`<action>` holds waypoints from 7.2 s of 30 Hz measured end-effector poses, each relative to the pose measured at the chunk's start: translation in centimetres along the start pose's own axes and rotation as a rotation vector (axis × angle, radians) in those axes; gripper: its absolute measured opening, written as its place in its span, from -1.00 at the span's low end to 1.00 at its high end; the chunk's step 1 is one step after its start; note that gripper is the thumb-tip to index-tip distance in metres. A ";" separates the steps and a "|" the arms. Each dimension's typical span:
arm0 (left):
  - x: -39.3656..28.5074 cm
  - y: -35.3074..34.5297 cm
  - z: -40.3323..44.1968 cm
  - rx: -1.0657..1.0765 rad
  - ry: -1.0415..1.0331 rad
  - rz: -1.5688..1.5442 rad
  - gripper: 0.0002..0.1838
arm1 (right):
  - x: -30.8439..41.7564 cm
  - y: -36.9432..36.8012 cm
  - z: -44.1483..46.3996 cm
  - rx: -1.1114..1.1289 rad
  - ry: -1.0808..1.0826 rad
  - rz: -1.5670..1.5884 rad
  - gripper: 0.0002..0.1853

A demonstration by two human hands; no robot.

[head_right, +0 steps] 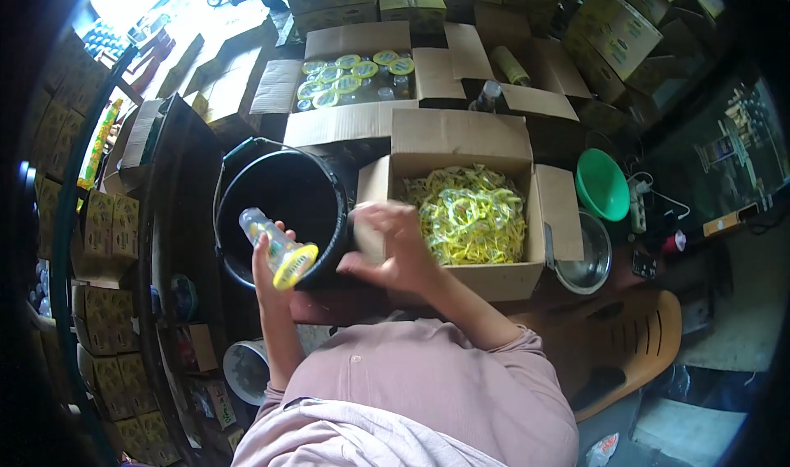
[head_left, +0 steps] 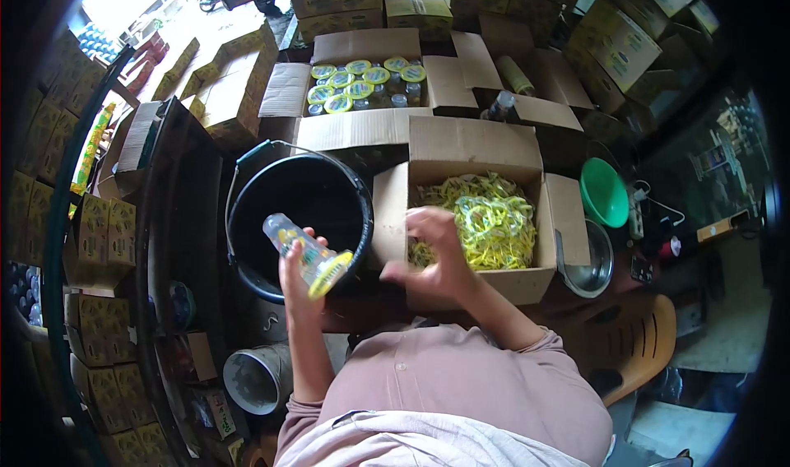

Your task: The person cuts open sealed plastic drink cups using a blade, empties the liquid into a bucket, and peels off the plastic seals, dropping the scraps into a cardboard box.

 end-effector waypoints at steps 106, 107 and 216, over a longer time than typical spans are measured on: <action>-4.3 2.5 4.3 0.183 -0.661 0.938 -0.44 | 4.0 -7.0 4.5 0.578 -0.010 -0.236 -0.62; -4.2 2.5 4.3 0.191 -0.661 0.940 -0.44 | 4.1 -6.7 4.5 0.577 -0.015 -0.229 -0.62; -6.4 -2.0 10.6 0.358 0.167 2.780 -0.54 | -4.2 -0.5 -3.4 -0.005 -0.472 -0.099 -0.77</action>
Point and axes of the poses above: each hand's wrist, its own z-axis towards the middle knuckle, its own y-axis out of the back of the hand, x = y × z, the point moved 2 cm from there along z, towards the middle knuckle, and after that the axes turned 2 degrees about z, right-handed, at the moved point
